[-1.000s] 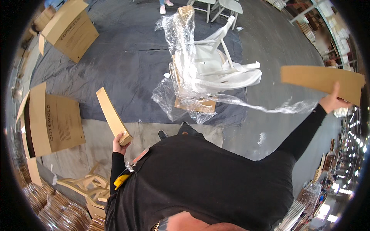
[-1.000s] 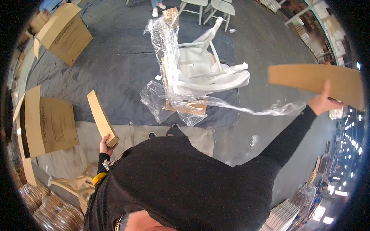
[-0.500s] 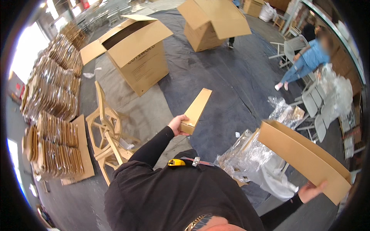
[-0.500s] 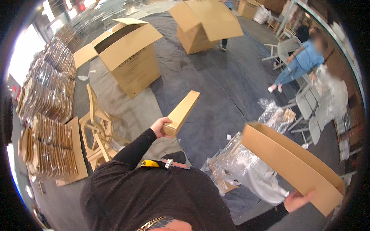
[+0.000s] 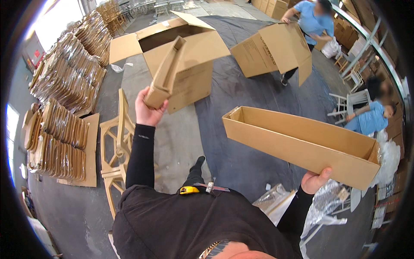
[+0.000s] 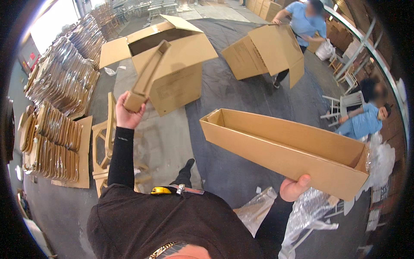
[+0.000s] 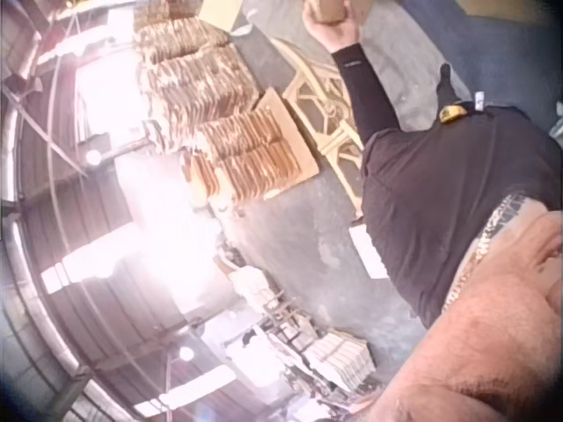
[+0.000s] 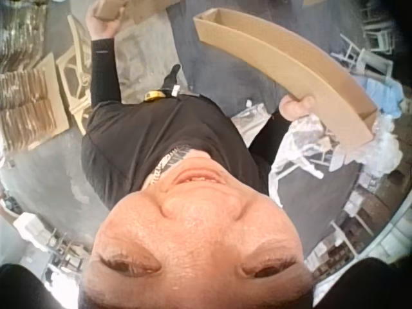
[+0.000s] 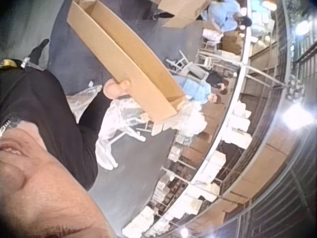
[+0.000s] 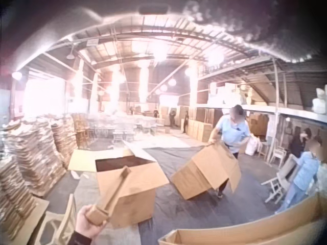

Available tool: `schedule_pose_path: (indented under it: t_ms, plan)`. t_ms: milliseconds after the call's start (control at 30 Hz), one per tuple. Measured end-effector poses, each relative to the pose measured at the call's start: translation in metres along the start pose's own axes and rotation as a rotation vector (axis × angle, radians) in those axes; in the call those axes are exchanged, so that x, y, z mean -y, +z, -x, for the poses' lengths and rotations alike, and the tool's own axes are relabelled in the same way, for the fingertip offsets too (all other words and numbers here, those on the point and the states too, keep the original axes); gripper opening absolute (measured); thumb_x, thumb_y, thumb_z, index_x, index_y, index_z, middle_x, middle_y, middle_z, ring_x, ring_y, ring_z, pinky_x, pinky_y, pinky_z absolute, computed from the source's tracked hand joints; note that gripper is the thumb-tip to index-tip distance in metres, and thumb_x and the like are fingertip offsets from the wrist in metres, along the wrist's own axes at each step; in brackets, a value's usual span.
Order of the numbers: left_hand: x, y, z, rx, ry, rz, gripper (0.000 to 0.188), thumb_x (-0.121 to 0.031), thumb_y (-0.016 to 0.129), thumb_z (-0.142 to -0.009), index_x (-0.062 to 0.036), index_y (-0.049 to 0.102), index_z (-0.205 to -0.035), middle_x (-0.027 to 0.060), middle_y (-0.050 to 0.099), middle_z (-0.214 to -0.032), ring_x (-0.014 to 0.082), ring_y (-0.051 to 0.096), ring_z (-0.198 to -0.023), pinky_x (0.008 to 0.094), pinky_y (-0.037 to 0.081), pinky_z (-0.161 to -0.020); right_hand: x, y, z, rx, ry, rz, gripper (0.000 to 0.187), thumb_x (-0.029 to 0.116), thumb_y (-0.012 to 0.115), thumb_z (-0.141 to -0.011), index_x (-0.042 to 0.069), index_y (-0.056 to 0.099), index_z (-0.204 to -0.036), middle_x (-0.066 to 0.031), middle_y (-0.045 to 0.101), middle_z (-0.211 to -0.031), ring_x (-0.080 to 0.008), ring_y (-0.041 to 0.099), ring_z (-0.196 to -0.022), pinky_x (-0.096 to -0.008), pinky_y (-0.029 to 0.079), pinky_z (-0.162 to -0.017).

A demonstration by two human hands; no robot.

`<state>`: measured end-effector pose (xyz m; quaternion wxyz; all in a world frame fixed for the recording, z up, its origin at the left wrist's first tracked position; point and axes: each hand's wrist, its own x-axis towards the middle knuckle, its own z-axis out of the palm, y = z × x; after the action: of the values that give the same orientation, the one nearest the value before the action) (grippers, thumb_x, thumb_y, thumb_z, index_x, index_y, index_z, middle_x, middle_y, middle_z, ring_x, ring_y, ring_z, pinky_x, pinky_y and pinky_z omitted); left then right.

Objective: The person unpacks white chairs from cardboard boxes using a utility knife. They cut the plastic wrap, remove cardboard protectors, and unwrap the chairs, then place them upright among other chairs.

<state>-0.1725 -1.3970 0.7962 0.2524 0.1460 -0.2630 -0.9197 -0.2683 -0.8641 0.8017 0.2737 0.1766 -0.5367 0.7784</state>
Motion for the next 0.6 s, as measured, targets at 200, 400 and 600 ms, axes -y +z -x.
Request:
schedule_pose_path:
  t_ms: [200, 400, 600]
  plan:
    - [-0.112, 0.014, -0.231, 0.151, -0.028, 0.126, 0.046, -0.033, 0.041, -0.100, -0.0023, 0.053, -0.131, 0.0195, 0.056, -0.129, 0.0408, 0.054, -0.121, 0.0400, 0.059, -0.085, -0.081, 0.149, -0.070, -0.028, -0.076, -0.002, 0.077, 0.057, 0.070, -0.083, 0.007, 0.048, -0.137, -0.0050, 0.051, -0.138, -0.0222, 0.049, -0.127, -0.0406, 0.040, -0.107]
    - [-0.195, 0.020, -0.372, -0.035, 0.024, 0.214, 0.080, -0.045, 0.046, -0.099, -0.0061, -0.001, -0.151, 0.0379, 0.031, -0.142, 0.0553, 0.051, -0.119, 0.0617, 0.046, -0.101, -0.142, 0.255, -0.132, 0.080, -0.128, -0.295, 0.076, 0.058, 0.070, -0.082, 0.009, 0.051, -0.136, -0.0051, 0.054, -0.137, -0.0223, 0.051, -0.126, -0.0426, 0.041, -0.106]
    - [-0.097, -0.062, -0.331, -0.045, -0.080, -0.156, 0.043, -0.043, 0.036, -0.104, -0.0041, 0.043, -0.120, 0.0347, 0.058, -0.120, 0.0457, 0.060, -0.112, 0.0588, 0.048, -0.098, -0.241, 0.412, -0.182, 0.278, -0.010, -0.647, 0.068, 0.045, 0.075, -0.081, 0.009, 0.051, -0.134, -0.0087, 0.057, -0.132, -0.0258, 0.055, -0.121, -0.0446, 0.045, -0.103]
